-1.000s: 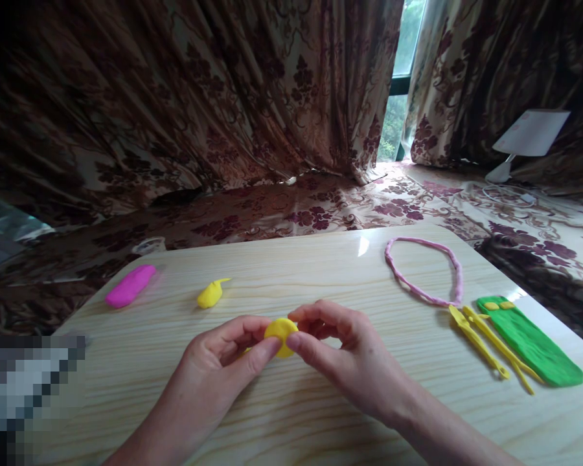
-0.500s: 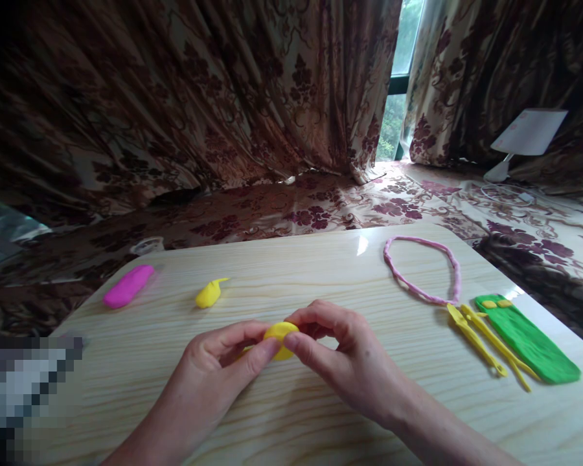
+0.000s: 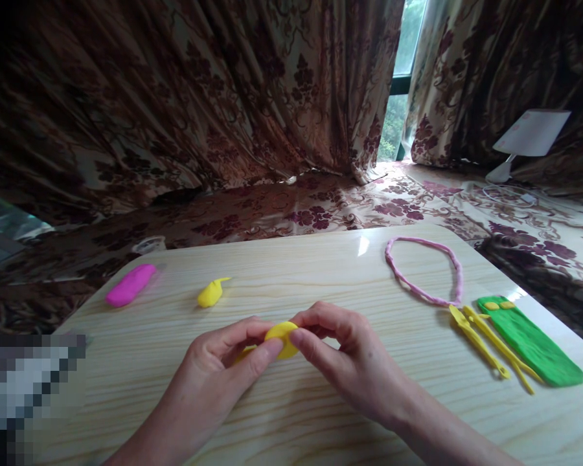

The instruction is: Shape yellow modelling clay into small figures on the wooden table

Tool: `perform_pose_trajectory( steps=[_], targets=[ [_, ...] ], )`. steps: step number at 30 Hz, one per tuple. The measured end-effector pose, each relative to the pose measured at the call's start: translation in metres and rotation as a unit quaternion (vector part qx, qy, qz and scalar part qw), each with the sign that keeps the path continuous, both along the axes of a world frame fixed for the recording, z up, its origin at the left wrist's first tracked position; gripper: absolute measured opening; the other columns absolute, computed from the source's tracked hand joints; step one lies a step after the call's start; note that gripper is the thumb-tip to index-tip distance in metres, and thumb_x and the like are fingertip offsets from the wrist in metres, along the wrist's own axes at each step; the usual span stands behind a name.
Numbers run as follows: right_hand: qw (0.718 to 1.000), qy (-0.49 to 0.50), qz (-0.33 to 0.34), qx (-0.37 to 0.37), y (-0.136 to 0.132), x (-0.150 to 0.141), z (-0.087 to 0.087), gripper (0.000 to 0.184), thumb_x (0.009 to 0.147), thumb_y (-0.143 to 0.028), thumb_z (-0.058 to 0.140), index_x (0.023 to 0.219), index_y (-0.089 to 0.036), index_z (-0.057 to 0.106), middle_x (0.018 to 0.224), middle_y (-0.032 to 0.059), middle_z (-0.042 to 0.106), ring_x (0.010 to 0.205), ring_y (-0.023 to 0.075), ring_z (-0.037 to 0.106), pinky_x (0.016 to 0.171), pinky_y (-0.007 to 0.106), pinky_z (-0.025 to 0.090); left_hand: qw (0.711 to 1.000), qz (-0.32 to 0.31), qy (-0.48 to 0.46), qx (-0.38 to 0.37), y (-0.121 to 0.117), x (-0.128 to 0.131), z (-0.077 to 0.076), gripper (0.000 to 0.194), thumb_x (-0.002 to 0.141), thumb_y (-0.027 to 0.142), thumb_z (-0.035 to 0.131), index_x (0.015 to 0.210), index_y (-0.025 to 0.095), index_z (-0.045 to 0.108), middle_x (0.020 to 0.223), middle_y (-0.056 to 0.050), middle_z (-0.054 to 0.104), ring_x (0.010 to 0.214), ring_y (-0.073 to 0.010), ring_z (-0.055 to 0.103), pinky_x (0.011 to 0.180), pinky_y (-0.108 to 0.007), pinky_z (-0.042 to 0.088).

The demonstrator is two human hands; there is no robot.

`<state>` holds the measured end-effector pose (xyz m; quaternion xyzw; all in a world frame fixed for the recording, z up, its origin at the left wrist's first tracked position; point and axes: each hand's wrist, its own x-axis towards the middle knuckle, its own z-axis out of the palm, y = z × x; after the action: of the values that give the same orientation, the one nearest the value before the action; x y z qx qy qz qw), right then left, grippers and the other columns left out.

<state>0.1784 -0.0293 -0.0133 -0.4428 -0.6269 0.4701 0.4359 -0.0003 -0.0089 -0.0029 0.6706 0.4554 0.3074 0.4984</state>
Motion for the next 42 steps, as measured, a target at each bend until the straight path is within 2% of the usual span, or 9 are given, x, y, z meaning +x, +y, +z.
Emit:
perform_pose_trajectory(
  steps=[5, 11, 16, 19, 23, 26, 32, 37, 42],
  targets=[
    [0.999, 0.029, 0.012, -0.014, 0.0, 0.001, 0.0, 0.013, 0.085, -0.027, 0.058, 0.087, -0.015, 0.063, 0.081, 0.0028, 0.065, 0.078, 0.0156, 0.06, 0.071, 0.025, 0.047, 1.0, 0.002, -0.001, -0.019, 0.0, 0.001, -0.002, 0.019, 0.082, 0.028, 0.059, 0.098, 0.024, 0.069, 0.085, 0.002, 0.07, 0.084, -0.0158, 0.063, 0.078, -0.025, 0.046],
    [1.0, 0.003, 0.004, -0.03, 0.0, 0.003, 0.006, 0.019, 0.087, -0.03, 0.056, 0.084, -0.013, 0.065, 0.08, 0.0052, 0.067, 0.076, 0.0157, 0.06, 0.068, 0.025, 0.046, 0.999, -0.012, 0.031, 0.017, 0.002, -0.003, 0.001, 0.017, 0.081, 0.029, 0.06, 0.093, 0.026, 0.072, 0.075, 0.004, 0.067, 0.075, -0.013, 0.059, 0.071, -0.022, 0.044],
    [1.0, -0.021, 0.003, -0.011, 0.0, 0.003, 0.007, 0.02, 0.088, -0.031, 0.054, 0.087, -0.015, 0.065, 0.081, 0.0038, 0.065, 0.078, 0.0156, 0.059, 0.069, 0.025, 0.046, 1.0, -0.014, 0.015, 0.001, 0.0, -0.002, 0.0, 0.017, 0.081, 0.027, 0.06, 0.094, 0.026, 0.072, 0.077, 0.004, 0.069, 0.075, -0.0131, 0.061, 0.07, -0.021, 0.045],
    [0.999, -0.036, -0.005, 0.004, 0.001, 0.004, 0.006, 0.025, 0.091, -0.031, 0.049, 0.081, -0.016, 0.066, 0.076, 0.0016, 0.063, 0.073, 0.0132, 0.057, 0.066, 0.023, 0.044, 1.0, -0.008, 0.018, -0.008, 0.0, 0.0, -0.002, 0.016, 0.08, 0.025, 0.062, 0.092, 0.025, 0.072, 0.075, 0.004, 0.07, 0.072, -0.013, 0.061, 0.069, -0.021, 0.046],
    [1.0, 0.005, -0.013, -0.025, 0.001, 0.004, 0.003, 0.017, 0.089, -0.031, 0.052, 0.093, -0.018, 0.063, 0.083, 0.0011, 0.064, 0.078, 0.0134, 0.059, 0.068, 0.022, 0.045, 1.0, 0.003, -0.01, -0.025, 0.0, 0.001, -0.003, 0.017, 0.079, 0.024, 0.062, 0.093, 0.025, 0.071, 0.081, 0.003, 0.072, 0.078, -0.0142, 0.063, 0.072, -0.021, 0.047],
    [1.0, 0.01, 0.011, -0.018, 0.001, 0.003, 0.001, 0.015, 0.087, -0.03, 0.056, 0.087, -0.016, 0.062, 0.083, 0.0027, 0.064, 0.078, 0.015, 0.059, 0.069, 0.024, 0.046, 0.999, 0.006, -0.027, -0.025, 0.0, 0.001, -0.001, 0.016, 0.079, 0.025, 0.062, 0.093, 0.024, 0.07, 0.085, 0.002, 0.072, 0.08, -0.0152, 0.064, 0.073, -0.022, 0.048],
    [1.0, -0.017, 0.001, -0.011, 0.001, 0.003, 0.002, 0.018, 0.088, -0.031, 0.054, 0.084, -0.015, 0.062, 0.08, 0.0033, 0.064, 0.076, 0.0151, 0.058, 0.067, 0.025, 0.046, 1.0, 0.005, -0.009, -0.015, 0.001, -0.002, 0.001, 0.019, 0.082, 0.029, 0.059, 0.096, 0.024, 0.072, 0.083, 0.001, 0.072, 0.079, -0.0159, 0.063, 0.072, -0.022, 0.047],
    [1.0, 0.006, 0.001, -0.016, 0.001, 0.002, 0.002, 0.017, 0.088, -0.029, 0.053, 0.084, -0.016, 0.063, 0.081, 0.0031, 0.065, 0.076, 0.0142, 0.058, 0.068, 0.024, 0.046, 0.999, 0.009, -0.012, -0.033, 0.001, -0.002, 0.002, 0.018, 0.08, 0.03, 0.061, 0.092, 0.024, 0.074, 0.072, 0.002, 0.072, 0.073, -0.0145, 0.063, 0.066, -0.02, 0.047],
    [0.997, 0.073, 0.026, -0.031, 0.001, -0.001, -0.003, 0.015, 0.084, -0.025, 0.06, 0.098, -0.019, 0.062, 0.088, 0.0018, 0.064, 0.082, 0.0152, 0.06, 0.075, 0.027, 0.048, 0.998, 0.016, -0.033, -0.043, 0.001, -0.001, 0.002, 0.019, 0.08, 0.03, 0.062, 0.095, 0.025, 0.073, 0.082, 0.001, 0.073, 0.079, -0.0145, 0.064, 0.072, -0.02, 0.048]
  ],
)
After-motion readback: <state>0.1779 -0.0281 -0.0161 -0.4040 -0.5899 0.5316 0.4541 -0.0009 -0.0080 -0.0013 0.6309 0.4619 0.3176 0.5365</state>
